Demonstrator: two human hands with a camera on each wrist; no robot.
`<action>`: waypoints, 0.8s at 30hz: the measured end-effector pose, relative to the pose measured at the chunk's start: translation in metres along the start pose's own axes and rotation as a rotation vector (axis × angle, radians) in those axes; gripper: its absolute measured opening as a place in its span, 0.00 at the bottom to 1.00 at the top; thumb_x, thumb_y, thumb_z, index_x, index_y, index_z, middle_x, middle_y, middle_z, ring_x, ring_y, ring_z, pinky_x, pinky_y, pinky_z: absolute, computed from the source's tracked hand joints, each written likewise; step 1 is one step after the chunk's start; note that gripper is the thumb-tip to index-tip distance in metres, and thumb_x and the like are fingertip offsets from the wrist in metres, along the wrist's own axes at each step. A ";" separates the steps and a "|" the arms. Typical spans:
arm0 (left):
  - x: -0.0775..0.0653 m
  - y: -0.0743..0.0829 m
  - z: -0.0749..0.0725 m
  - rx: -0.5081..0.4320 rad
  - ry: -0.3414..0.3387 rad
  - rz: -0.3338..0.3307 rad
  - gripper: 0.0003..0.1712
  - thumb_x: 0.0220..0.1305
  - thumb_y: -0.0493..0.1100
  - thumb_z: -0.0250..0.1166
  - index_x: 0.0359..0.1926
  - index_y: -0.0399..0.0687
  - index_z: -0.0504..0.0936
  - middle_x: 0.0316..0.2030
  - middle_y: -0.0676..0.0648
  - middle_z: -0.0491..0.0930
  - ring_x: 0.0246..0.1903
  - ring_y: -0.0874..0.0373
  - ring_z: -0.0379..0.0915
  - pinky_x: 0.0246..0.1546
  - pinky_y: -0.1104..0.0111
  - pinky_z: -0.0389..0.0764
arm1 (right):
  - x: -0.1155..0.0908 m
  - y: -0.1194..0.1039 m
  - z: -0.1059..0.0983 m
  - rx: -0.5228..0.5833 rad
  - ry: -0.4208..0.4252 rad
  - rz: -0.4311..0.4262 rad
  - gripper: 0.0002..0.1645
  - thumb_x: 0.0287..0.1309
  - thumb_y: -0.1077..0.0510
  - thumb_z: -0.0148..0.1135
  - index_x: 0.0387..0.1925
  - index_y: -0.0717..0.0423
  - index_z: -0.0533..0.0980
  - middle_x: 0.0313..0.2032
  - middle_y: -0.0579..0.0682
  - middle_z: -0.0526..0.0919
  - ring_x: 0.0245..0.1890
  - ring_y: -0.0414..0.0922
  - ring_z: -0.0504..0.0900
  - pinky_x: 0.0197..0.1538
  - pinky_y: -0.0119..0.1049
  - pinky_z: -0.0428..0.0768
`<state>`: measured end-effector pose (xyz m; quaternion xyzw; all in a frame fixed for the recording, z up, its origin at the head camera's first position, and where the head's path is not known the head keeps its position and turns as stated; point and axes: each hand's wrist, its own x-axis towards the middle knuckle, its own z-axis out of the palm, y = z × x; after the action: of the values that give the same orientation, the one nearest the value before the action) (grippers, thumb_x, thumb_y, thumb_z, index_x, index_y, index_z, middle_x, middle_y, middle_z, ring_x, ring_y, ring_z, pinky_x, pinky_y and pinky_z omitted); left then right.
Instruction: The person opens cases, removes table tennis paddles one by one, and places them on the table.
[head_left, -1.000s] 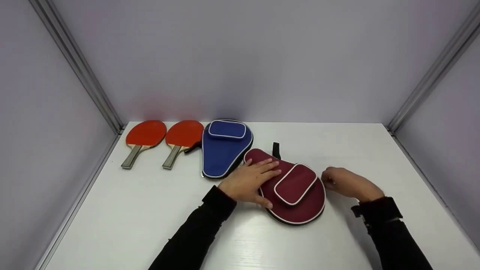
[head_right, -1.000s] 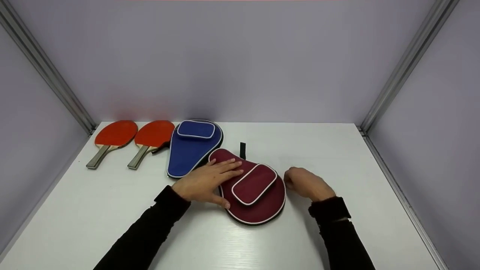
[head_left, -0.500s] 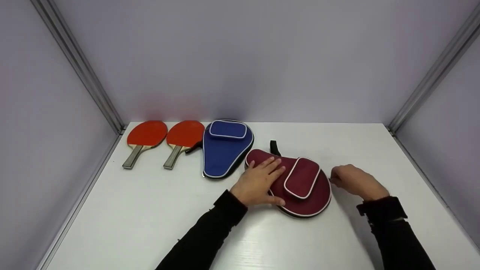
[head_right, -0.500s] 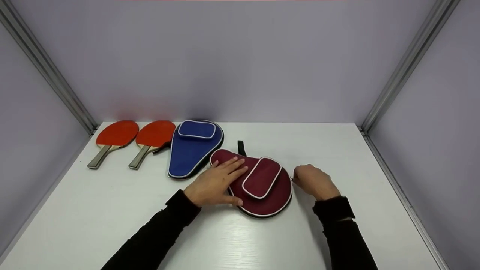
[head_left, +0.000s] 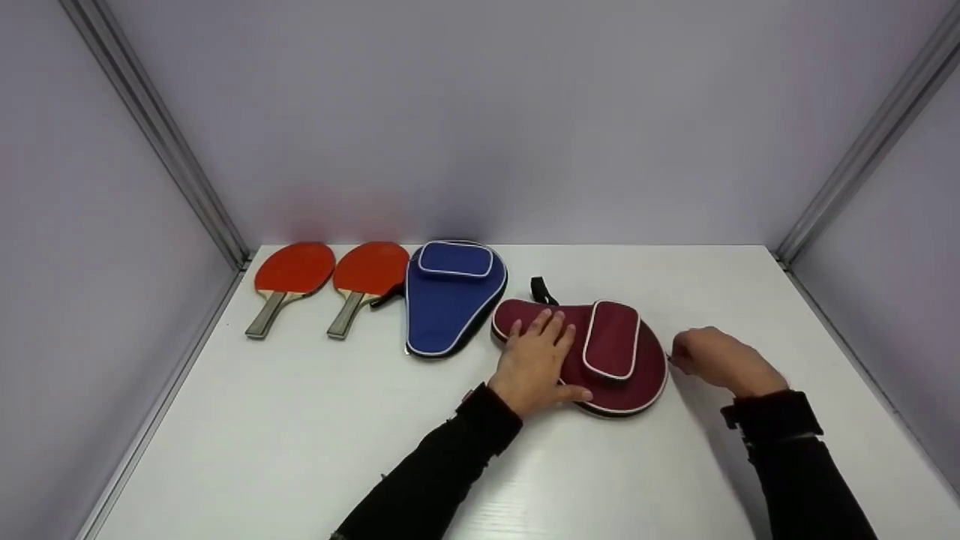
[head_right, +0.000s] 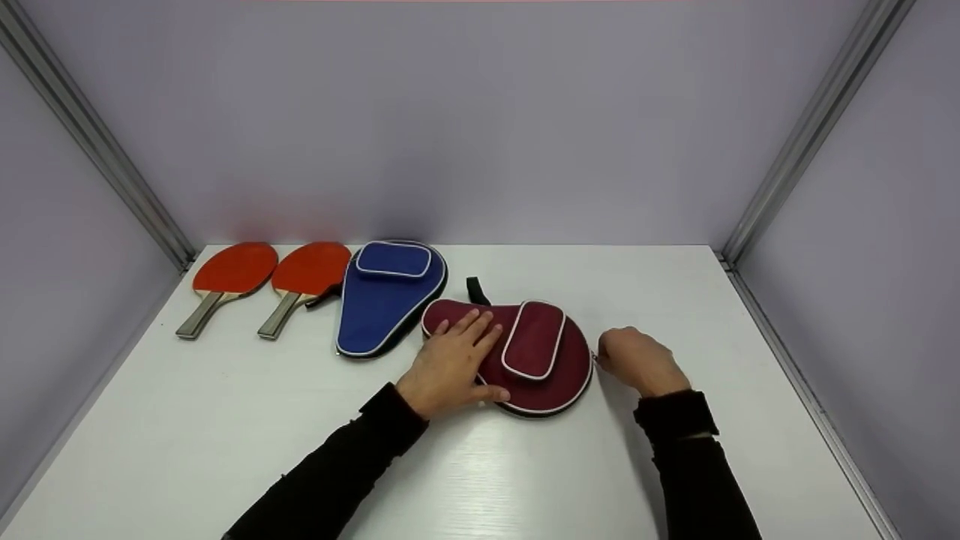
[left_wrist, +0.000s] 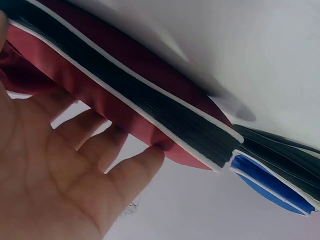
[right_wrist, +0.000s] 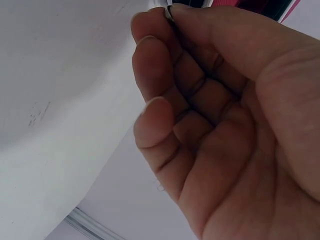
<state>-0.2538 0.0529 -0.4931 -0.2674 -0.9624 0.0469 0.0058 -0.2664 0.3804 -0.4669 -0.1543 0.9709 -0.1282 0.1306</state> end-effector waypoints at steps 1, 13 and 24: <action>0.001 0.001 0.000 0.008 -0.004 -0.006 0.67 0.72 0.90 0.60 0.96 0.56 0.61 0.96 0.48 0.58 0.96 0.49 0.54 0.94 0.45 0.68 | 0.000 0.001 0.000 0.001 0.001 0.000 0.08 0.79 0.65 0.67 0.42 0.64 0.89 0.32 0.50 0.87 0.33 0.44 0.78 0.37 0.38 0.79; 0.015 0.009 -0.002 0.008 0.004 -0.042 0.68 0.71 0.89 0.64 0.96 0.56 0.62 0.96 0.48 0.59 0.96 0.50 0.55 0.92 0.46 0.71 | -0.001 0.003 0.000 0.028 -0.016 0.038 0.16 0.78 0.64 0.63 0.28 0.53 0.79 0.26 0.44 0.76 0.29 0.43 0.72 0.33 0.37 0.70; 0.022 0.006 -0.002 -0.020 -0.004 -0.034 0.67 0.72 0.88 0.64 0.96 0.56 0.60 0.96 0.48 0.57 0.96 0.50 0.53 0.93 0.46 0.69 | -0.009 -0.005 -0.002 0.028 -0.044 0.046 0.14 0.73 0.66 0.66 0.28 0.56 0.83 0.26 0.45 0.80 0.29 0.43 0.73 0.33 0.37 0.72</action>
<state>-0.2695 0.0700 -0.4921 -0.2511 -0.9672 0.0379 0.0021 -0.2569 0.3791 -0.4616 -0.1328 0.9693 -0.1352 0.1569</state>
